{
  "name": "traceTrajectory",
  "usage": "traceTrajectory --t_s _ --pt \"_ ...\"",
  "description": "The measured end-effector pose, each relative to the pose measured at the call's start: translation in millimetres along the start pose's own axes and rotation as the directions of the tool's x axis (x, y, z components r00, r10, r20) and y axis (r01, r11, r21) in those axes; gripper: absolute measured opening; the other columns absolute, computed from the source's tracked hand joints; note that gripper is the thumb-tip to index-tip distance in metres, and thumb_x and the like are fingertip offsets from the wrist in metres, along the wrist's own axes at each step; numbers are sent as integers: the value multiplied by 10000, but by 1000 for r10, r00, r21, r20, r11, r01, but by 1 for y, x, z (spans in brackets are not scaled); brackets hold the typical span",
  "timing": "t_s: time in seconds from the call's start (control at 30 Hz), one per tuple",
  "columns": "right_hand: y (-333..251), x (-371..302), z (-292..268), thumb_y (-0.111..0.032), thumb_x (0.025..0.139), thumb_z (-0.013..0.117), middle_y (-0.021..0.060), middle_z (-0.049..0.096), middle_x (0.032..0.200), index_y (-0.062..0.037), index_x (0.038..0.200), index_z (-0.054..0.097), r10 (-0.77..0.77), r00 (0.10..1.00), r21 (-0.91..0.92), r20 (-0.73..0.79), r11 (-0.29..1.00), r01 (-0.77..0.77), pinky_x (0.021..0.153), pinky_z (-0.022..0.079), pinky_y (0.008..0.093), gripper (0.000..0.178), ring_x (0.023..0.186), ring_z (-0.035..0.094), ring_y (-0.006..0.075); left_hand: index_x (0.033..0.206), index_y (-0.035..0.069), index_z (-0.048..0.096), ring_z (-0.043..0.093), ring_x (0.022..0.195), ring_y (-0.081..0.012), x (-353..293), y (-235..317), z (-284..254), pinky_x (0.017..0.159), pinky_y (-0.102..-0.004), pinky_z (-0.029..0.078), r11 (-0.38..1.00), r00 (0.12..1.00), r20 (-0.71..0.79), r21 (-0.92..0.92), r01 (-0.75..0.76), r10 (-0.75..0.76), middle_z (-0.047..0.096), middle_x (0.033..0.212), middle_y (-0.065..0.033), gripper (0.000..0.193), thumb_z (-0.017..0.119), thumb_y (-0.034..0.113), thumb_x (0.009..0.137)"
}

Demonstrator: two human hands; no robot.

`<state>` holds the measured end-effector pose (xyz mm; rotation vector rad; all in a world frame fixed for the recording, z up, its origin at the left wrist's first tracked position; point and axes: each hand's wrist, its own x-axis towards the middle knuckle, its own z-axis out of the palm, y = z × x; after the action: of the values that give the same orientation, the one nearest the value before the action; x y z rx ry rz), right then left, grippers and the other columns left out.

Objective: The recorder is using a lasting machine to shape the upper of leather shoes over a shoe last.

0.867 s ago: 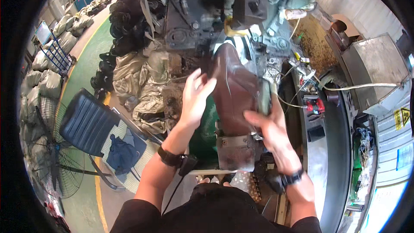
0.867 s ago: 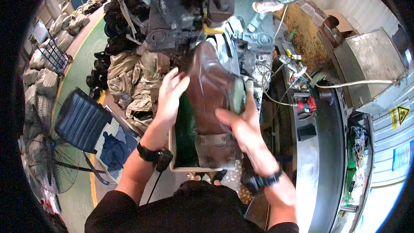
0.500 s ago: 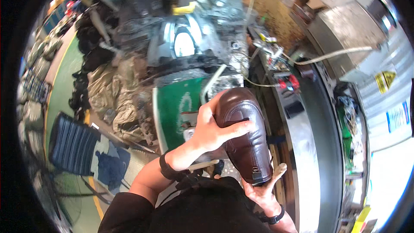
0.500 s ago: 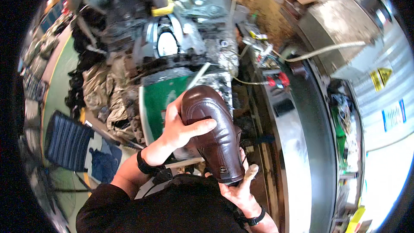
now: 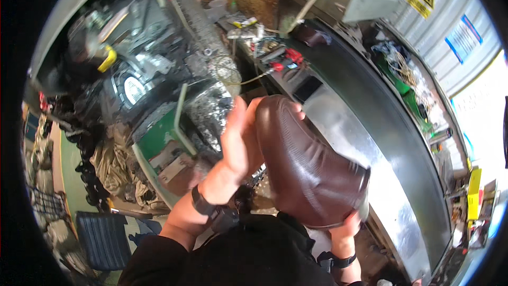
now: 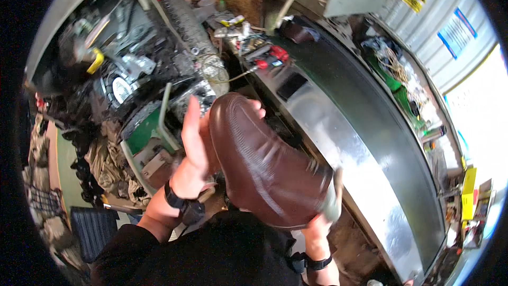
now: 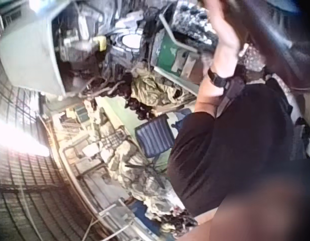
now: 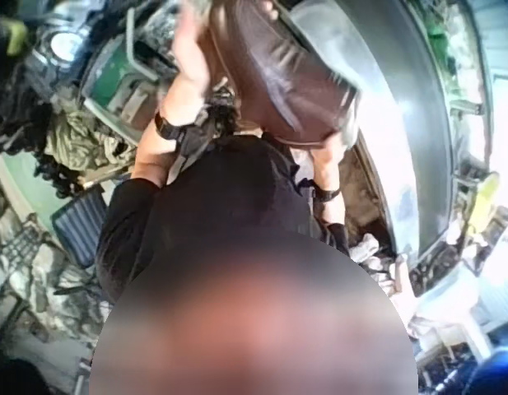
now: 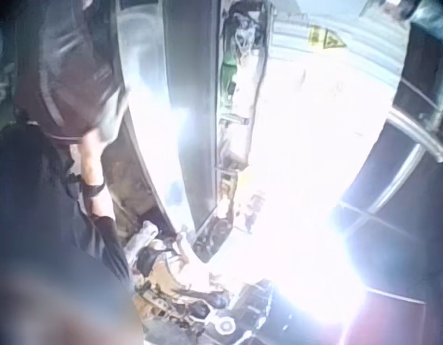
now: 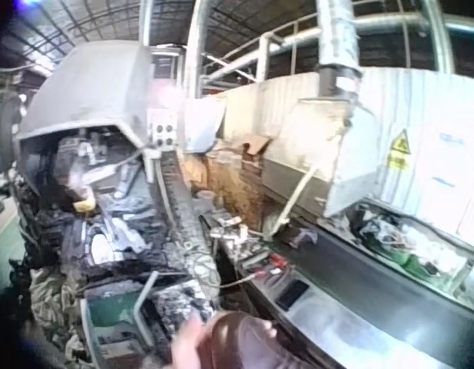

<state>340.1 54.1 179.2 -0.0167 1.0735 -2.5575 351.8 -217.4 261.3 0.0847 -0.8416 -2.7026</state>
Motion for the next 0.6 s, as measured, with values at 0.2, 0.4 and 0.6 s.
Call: traceTrajectory --t_s 0.2,0.4,0.6 --pt "-34 48 -39 -343 1075 459 158 607 1390 -29 1459 489 203 979 -20 -4 979 -203 1050 529 443 498 1231 631 286 1280 30 630 685 1085 -237 61 -102 38 984 -403 527 965 974 126 207 160 -188 713 1194 -113 542 403 480 1082" --pt "-82 69 -87 -347 1057 510 154 626 1386 -39 1417 547 521 843 653 134 593 -471 1082 490 497 476 1253 618 303 1275 18 597 648 1001 -112 96 -170 84 899 -284 519 929 977 99 341 146 -190 687 1111 -38 313 620 207 1027" --pt "-82 75 -147 -376 1047 532 148 638 1369 -48 1379 589 554 831 770 51 508 -386 1054 510 504 470 1195 655 300 1370 -45 532 652 1161 -374 116 -239 105 1026 -471 517 951 920 299 253 179 -252 655 1271 -256 810 594 619 910"
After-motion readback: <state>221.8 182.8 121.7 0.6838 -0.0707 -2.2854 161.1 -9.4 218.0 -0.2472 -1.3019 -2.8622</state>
